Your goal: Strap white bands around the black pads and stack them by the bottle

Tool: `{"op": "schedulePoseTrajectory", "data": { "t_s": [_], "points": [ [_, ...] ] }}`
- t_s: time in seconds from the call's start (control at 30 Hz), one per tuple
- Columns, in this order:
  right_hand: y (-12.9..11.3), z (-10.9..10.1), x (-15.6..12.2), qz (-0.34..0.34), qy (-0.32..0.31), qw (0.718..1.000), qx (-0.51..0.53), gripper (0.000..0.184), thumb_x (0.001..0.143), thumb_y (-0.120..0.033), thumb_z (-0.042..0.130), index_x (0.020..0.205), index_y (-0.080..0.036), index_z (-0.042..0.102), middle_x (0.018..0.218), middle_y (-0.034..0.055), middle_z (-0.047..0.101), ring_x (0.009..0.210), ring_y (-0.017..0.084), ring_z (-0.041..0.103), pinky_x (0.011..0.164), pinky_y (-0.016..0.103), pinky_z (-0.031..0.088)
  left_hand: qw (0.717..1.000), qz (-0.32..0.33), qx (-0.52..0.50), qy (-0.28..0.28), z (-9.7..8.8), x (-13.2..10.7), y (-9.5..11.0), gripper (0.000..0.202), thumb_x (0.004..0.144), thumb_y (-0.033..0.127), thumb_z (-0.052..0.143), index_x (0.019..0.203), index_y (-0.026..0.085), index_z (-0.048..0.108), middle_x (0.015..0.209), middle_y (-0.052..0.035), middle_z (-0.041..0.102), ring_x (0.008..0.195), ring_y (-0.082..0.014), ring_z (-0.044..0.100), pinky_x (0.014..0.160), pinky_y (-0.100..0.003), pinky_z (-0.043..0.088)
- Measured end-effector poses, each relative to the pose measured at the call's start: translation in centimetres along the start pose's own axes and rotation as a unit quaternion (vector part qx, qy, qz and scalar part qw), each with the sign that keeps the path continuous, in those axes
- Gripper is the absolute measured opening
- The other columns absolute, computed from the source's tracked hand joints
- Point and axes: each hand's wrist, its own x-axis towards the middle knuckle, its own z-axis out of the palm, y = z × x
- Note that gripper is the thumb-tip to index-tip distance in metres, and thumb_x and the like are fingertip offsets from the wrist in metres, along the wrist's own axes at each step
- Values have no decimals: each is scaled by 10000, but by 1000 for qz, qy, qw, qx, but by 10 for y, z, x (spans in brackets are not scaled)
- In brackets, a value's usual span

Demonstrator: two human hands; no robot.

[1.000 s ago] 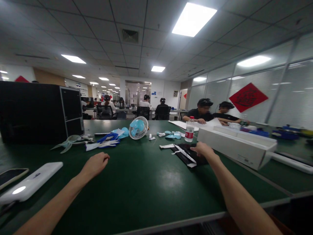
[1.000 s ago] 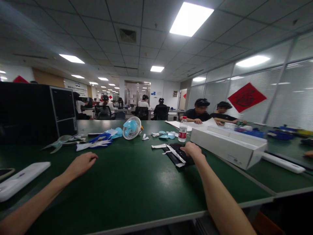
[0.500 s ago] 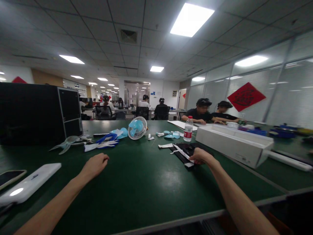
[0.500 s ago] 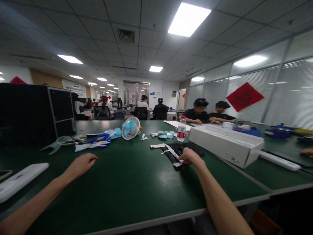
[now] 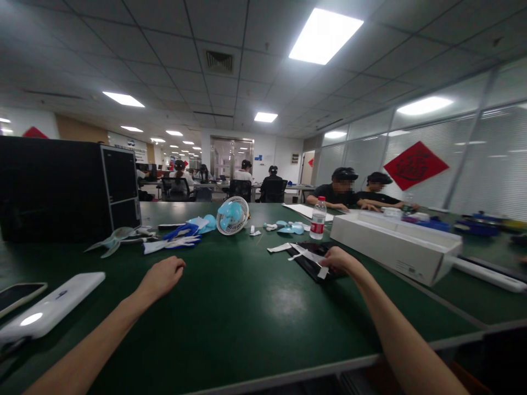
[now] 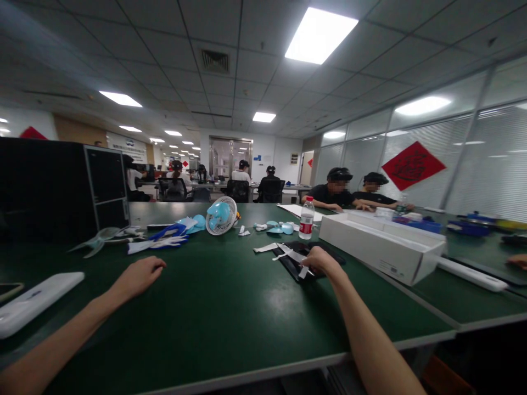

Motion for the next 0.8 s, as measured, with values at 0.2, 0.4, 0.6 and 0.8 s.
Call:
{"op": "schedulePoseTrajectory", "data": {
  "t_s": [0.2,0.4,0.6,0.8],
  "points": [
    [-18,-8,-14,-76,13,986,145,182,715,-301,632,671,-129,596,480,-45,452,416,66,400,385,177,286,1000,-1,14,0,2,1,-1,376,859,354,351,1035,197,644,1047,-75,650,945,-214,615,797,-325,480],
    [-40,-20,-11,-134,59,981,131,175,753,-296,562,674,-143,592,501,-38,463,449,92,430,424,199,289,999,-1,33,-2,0,2,4,367,844,321,358,1024,196,653,1053,-78,654,948,-222,615,814,-336,467],
    [-82,-10,18,-168,266,934,-172,275,884,-317,446,821,-132,640,840,126,663,797,206,602,649,259,392,1000,-9,28,-12,-1,1,8,373,844,337,361,1022,194,655,1056,-81,653,936,-221,617,806,-336,474],
    [-107,46,49,-194,212,931,-226,267,897,-165,401,1019,-82,624,1024,201,641,916,245,628,764,300,427,1000,-10,20,-3,0,2,6,364,832,338,383,1025,204,662,1084,-70,657,984,-218,609,868,-333,456]
  ]
}}
